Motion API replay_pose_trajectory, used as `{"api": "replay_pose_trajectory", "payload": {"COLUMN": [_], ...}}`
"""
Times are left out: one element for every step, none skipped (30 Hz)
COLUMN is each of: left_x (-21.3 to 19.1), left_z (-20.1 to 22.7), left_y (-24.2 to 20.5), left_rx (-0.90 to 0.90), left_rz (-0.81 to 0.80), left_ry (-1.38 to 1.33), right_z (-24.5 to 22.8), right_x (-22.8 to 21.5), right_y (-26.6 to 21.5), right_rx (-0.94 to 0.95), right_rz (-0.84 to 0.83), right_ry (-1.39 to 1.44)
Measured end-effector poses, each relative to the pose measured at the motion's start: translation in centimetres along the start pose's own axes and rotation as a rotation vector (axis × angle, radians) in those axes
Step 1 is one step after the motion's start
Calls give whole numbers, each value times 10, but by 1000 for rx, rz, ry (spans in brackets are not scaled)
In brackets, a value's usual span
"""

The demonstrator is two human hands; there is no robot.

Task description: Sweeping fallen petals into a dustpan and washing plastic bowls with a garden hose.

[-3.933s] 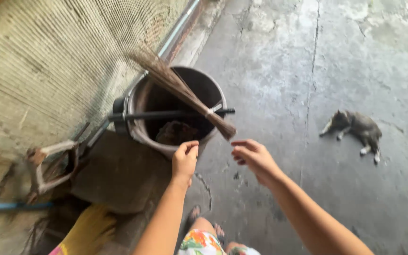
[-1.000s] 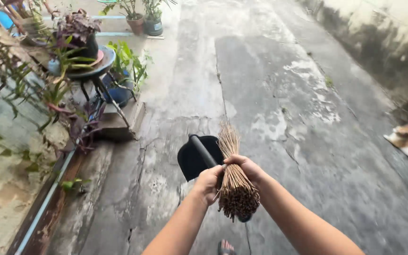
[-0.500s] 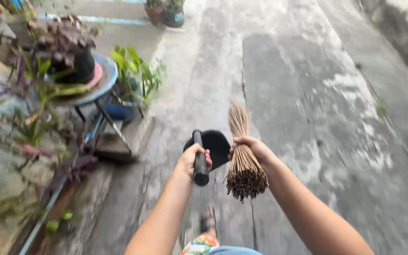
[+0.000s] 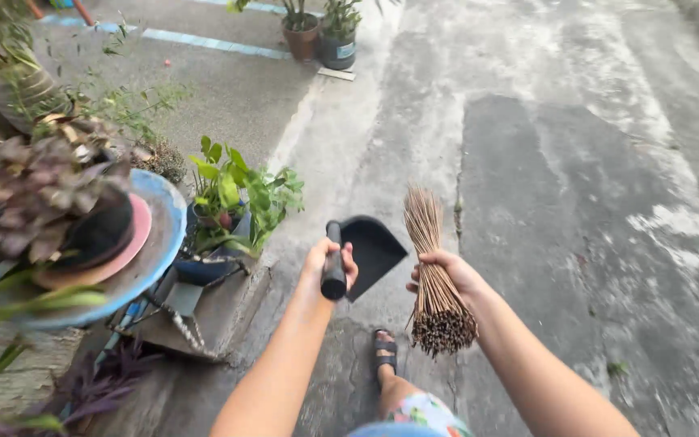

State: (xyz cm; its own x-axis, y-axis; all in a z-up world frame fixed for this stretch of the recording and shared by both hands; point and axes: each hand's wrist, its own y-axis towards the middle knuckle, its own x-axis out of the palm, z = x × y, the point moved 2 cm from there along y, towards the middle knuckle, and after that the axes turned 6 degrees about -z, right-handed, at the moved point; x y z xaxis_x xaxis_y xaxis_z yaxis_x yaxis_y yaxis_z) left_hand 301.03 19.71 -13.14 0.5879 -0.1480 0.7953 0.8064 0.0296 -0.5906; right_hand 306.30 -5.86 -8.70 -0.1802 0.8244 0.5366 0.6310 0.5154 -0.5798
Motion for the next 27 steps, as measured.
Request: {"api": "replay_pose_trajectory", "payload": {"left_x": [-1,18,39,76,110,118,137,158,179,191,202,206,201,195,189,193,198,209,208,218,227,247,266,283,295,312,328], "left_z": [11,30,51,71,91,104,121,136,152,170,189,207,233,258,284,309,337,370,391,421,450,478,505,526,536,553,569], "left_y": [29,67,105,114,122,112,119,129,138,158,178,193,232,271,310,333,356,380,394,412,429,433,436,441,451,463,476], "left_rx": [5,31,57,74,99,121,134,162,191,204,217,231,245,276,306,308,317,331,340,367,394,410,485,545,547,533,518], "left_rz": [13,-20,-53,-81,-60,6,23,2,-20,-21,-53,-73,-63,-85,-108,-99,-96,-103,-103,-89,-75,-73,-61,-40,-30,-1,28], "left_ry": [-9,-32,-54,-57,-70,-96,-112,-136,-159,-172,-162,-152,-163,-146,-128,-135,-201,-269,-277,-345,-414,-427,-462,-493,-501,-376,-251], "right_z": [-14,-48,-83,-120,-153,-161,-177,-194,-210,-225,-237,-242,-259,-274,-289,-305,-322,-344,-352,-371,-390,-404,-417,-428,-424,-422,-419], "right_x": [-5,-2,2,20,38,53,62,69,75,91,107,122,134,143,153,172,193,221,235,256,277,289,299,302,303,310,315], "right_y": [30,67,103,124,144,156,187,216,247,269,291,311,344,376,408,428,448,472,489,511,532,563,593,619,644,676,708], "right_rx": [17,26,35,14,68,168,193,190,187,193,238,293,310,291,273,284,279,267,272,271,269,280,344,410,422,505,587], "right_rz": [-1,-33,-64,-81,-81,-73,-81,-90,-97,-106,-93,-79,-87,-108,-129,-129,-125,-127,-132,-134,-135,-146,-112,-64,-60,-79,-97], "right_ry": [-2,-125,-248,-267,-235,-193,-202,-170,-139,-154,-149,-139,-148,-207,-265,-268,-233,-204,-214,-274,-333,-347,-334,-310,-315,-358,-401]}}
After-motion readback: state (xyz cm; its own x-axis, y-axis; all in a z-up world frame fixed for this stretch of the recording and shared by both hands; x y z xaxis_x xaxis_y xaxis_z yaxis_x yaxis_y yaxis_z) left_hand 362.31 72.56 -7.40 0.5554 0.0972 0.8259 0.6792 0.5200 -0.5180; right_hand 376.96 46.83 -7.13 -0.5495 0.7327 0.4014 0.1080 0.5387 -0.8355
